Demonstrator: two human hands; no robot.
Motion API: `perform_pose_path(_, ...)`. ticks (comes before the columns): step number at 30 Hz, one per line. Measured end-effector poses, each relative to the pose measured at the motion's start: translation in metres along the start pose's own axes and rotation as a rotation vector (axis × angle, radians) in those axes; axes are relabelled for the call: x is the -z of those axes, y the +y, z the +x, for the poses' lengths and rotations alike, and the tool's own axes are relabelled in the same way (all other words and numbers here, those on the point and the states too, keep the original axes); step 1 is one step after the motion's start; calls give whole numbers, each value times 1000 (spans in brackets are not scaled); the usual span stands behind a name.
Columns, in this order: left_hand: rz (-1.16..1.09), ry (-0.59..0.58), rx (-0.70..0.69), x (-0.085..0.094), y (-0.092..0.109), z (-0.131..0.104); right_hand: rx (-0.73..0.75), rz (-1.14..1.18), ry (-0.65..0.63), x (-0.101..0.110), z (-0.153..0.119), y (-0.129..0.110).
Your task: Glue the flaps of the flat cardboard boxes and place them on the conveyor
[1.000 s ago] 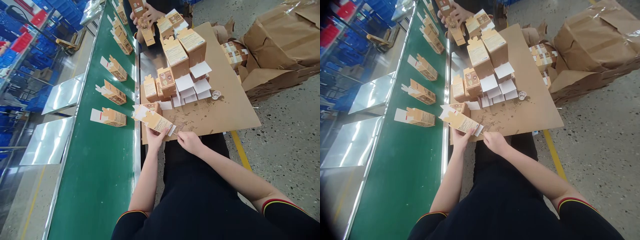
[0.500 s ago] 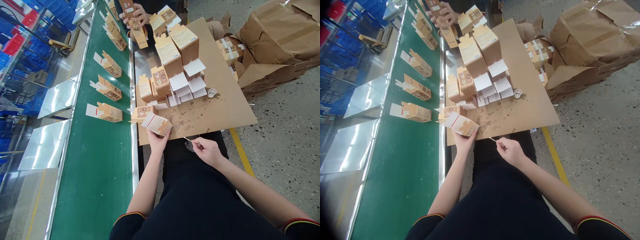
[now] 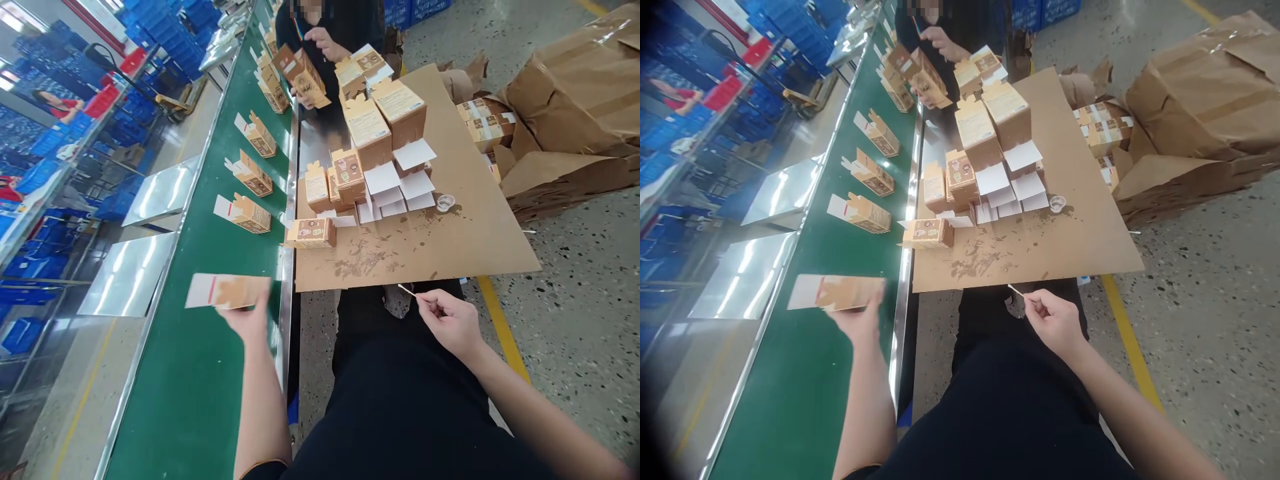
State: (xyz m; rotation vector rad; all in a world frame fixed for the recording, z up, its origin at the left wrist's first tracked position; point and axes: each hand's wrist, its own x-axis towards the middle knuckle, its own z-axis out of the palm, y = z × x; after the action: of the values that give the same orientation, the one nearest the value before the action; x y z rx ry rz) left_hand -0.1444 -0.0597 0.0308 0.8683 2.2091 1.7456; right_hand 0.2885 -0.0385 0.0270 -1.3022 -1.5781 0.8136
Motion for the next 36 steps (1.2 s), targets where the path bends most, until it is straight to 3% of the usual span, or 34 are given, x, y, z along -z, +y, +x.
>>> perform_pose_path(3,67,121,95,43,-13,30,14,10,20,1,8,3)
perform_pose_path(6,143,135,136,60,-22,28,39,11,17,0,15,4)
perform_pose_path(10,462,448,-201,72,-19,5,37,-37,56,7,16,5)
perform_pose_path(12,601,452,-416,69,-8,-1,34,-50,76,11,16,5)
perform_pose_path(15,579,291,-699,37,23,2,60,-38,91,15,17,3)
perform_pose_path(17,486,51,-816,-4,46,10,80,-34,89,15,20,2)
perform_pose_path(20,489,-452,-873,-75,66,30,102,-29,84,14,24,2)
perform_pose_path(21,531,-582,-864,-95,68,37,108,-27,83,13,25,2)
perform_pose_path(23,627,-734,-826,-121,68,48,115,-31,93,14,24,3)
perform_pose_path(24,674,-774,-801,-127,68,52,112,-38,102,16,22,3)
perform_pose_path(26,738,-824,-779,-120,71,56,93,-54,118,21,16,5)
perform_pose_path(30,748,-948,-851,-71,96,63,18,-68,151,37,6,13)
perform_pose_path(32,770,-1066,-855,-57,110,72,-8,-85,177,46,10,18)
perform_pose_path(34,822,-1212,-824,-62,119,82,-12,-120,193,55,24,24)
perform_pose_path(36,872,-1330,-780,-80,120,91,-1,-166,202,62,46,28)
